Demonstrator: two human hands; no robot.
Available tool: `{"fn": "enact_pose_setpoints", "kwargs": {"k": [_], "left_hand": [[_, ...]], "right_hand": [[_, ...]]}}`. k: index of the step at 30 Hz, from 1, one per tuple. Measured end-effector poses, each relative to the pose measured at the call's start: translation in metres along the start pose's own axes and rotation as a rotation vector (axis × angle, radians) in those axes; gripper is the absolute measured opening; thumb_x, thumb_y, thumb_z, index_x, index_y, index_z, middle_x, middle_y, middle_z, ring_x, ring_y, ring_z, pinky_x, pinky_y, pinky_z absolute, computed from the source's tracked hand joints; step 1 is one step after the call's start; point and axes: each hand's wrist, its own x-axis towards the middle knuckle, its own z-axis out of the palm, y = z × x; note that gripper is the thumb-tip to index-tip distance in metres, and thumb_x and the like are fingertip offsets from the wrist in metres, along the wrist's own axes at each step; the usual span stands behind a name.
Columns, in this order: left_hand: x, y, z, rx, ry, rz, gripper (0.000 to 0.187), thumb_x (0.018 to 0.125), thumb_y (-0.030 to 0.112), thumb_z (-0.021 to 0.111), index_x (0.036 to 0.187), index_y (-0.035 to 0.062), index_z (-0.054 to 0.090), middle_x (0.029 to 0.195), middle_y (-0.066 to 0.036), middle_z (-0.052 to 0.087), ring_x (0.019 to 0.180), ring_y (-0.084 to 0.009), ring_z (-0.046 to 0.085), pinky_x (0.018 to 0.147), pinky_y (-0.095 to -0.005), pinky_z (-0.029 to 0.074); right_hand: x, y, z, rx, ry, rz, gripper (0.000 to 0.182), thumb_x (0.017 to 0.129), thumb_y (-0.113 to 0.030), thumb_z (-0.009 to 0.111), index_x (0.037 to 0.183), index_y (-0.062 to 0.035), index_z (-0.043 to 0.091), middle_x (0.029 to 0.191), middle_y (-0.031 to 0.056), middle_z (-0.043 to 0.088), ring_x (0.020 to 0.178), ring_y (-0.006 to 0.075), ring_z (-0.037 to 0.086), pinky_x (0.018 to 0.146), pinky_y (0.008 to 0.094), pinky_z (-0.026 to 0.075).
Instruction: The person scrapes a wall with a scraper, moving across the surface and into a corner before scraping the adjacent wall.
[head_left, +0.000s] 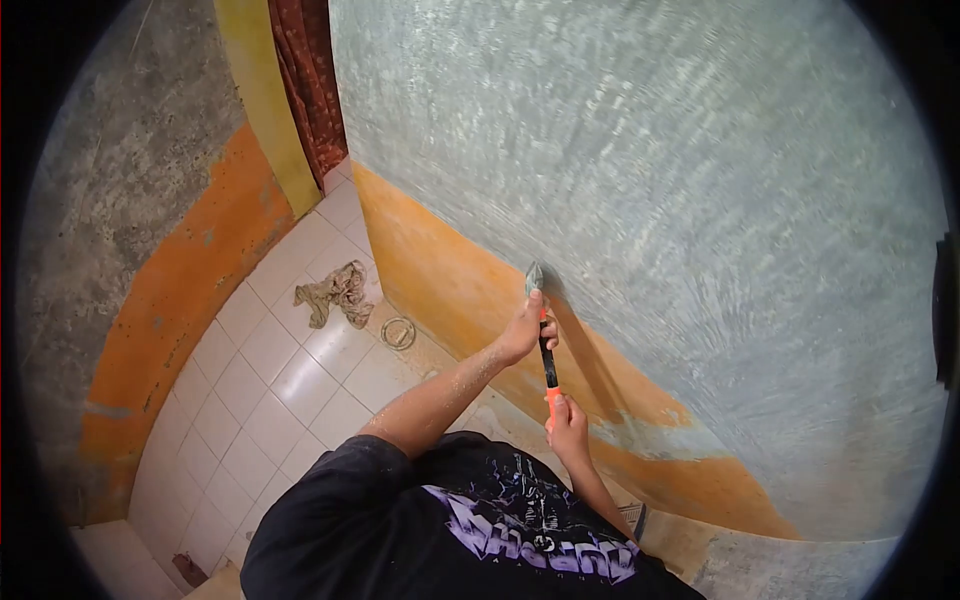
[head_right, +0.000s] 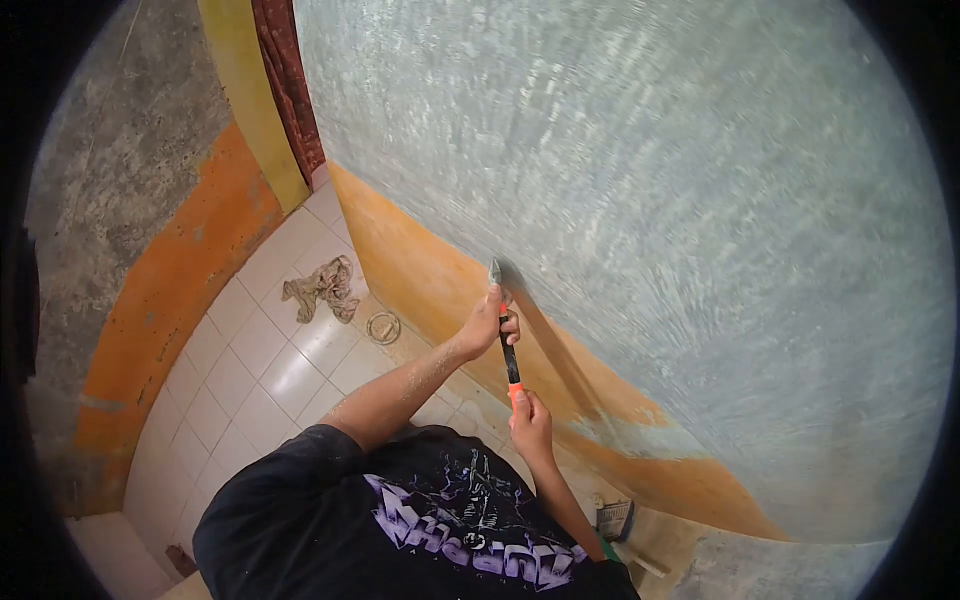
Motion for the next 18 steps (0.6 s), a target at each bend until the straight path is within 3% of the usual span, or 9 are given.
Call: {"fn": "enact_pose_setpoints", "kwargs": {"k": [11,14,18], "left_hand": [[0.008,0.034,-0.072,-0.069,0.024,-0.057,0.053,0.100,0.064,0.023,0.086,0.0131,0.030,0.061,0.000,0.031,0.051,-0.0139,0.041,0.050,-0.0296,0.042],[0.010,0.045,-0.091,-0.064,0.035,-0.063,0.053,0.100,0.064,0.023,0.087,0.0134,0.030,0.062,0.000,0.030,0.051,-0.0139,0.040,0.051,-0.0290,0.042],[0.016,0.056,-0.120,-0.061,0.063,-0.072,0.054,0.099,0.066,0.023,0.088,0.0139,0.029,0.060,0.000,0.029,0.050,-0.0141,0.041,0.052,-0.0292,0.042]], "right_hand": [[0.024,-0.018,0.076,-0.038,0.046,0.004,0.038,0.102,-0.036,0.050,0.096,-0.0011,0.063,0.060,-0.0026,0.045,0.049,0.0067,0.042,0.046,0.0247,0.034],[0.040,-0.012,0.096,-0.087,0.043,-0.077,0.038,0.103,-0.039,0.046,0.103,-0.0039,0.061,0.053,-0.0027,0.042,0.040,0.0070,0.039,0.039,0.0244,0.030],[0.059,-0.012,0.119,-0.089,0.032,-0.089,0.037,0.103,-0.037,0.048,0.099,-0.0031,0.062,0.055,-0.0031,0.043,0.044,0.0068,0.041,0.042,0.0246,0.032]]}}
